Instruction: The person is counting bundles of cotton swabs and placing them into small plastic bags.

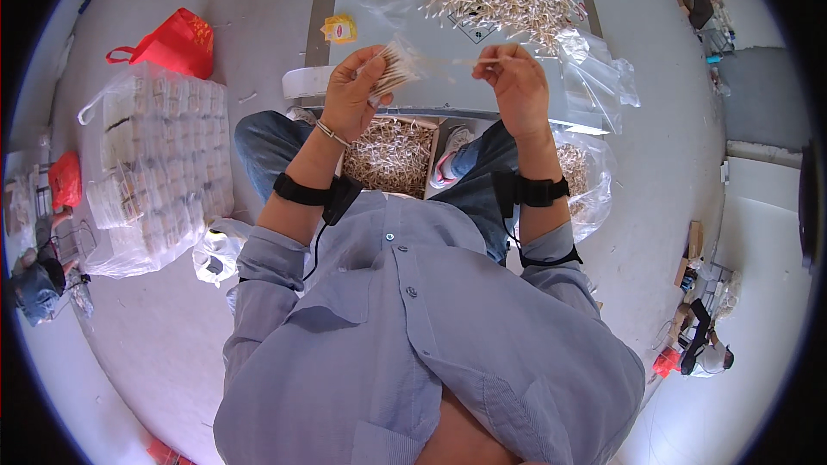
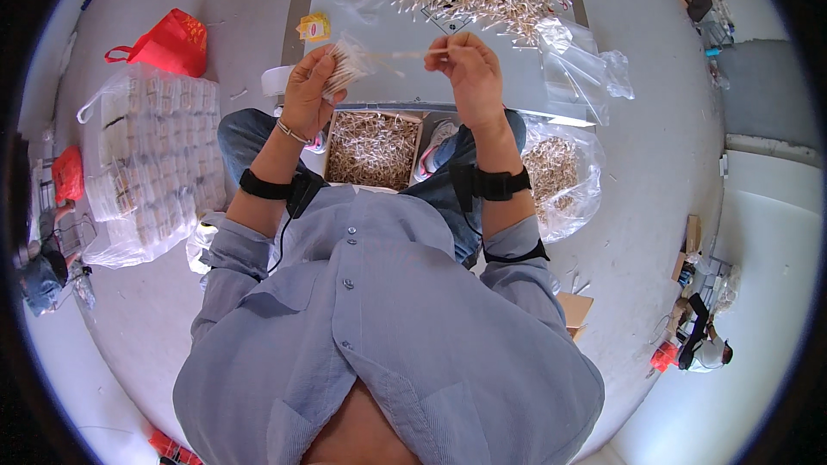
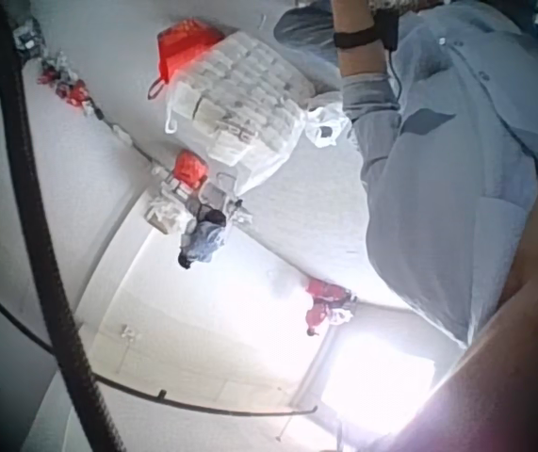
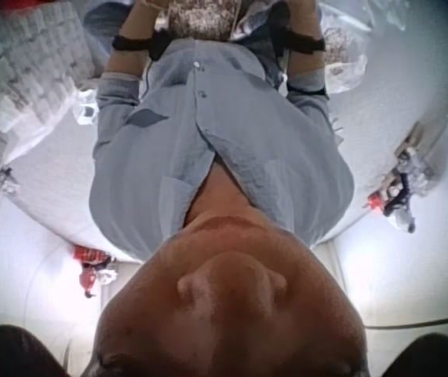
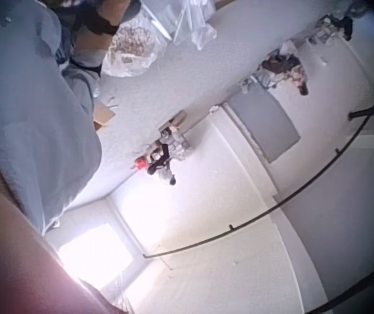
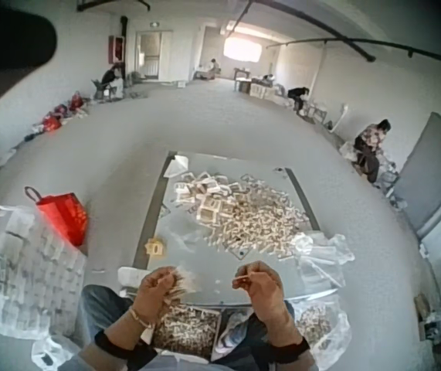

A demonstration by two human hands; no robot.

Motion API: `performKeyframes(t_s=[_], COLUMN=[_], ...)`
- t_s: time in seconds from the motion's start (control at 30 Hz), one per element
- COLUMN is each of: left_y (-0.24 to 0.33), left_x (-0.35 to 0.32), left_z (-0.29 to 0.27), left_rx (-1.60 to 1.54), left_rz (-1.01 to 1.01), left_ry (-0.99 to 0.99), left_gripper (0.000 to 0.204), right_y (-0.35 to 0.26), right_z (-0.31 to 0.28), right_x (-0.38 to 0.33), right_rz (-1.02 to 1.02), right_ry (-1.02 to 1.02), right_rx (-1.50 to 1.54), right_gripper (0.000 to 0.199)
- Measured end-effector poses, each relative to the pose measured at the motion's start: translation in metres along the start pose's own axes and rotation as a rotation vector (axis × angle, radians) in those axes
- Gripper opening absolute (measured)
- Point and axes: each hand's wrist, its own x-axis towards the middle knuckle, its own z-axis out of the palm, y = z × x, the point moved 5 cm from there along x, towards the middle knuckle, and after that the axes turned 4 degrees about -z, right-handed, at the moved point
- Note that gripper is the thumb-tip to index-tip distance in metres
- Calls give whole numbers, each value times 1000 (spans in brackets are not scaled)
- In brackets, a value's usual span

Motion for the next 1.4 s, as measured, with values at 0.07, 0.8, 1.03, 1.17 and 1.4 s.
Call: performKeyframes(t_s=[0.07,0.8,1.03,1.17,1.4], left_y=[-2,-36,-36,-33,-51], left_x=[1,45,29,17,16], left_z=[-1,-65,-89,-98,-94], left_rx=[-113,-297,-333,-363,-357], left_rz=[-38,-177,-195,-227,-303], left_ry=[-5,92,103,114,60], left_gripper=[20,23,24,25,25], right_y=[14,91,119,120,135], right_z=[-7,-2,-61,-73,-76], right_x=[-7,61,51,33,15], right_rz=[80,108,354,406,418], right_ry=[-78,80,-65,38,192], right_rx=[-23,-221,-855,-635,-126], right_gripper=[11,7,16,18,7])
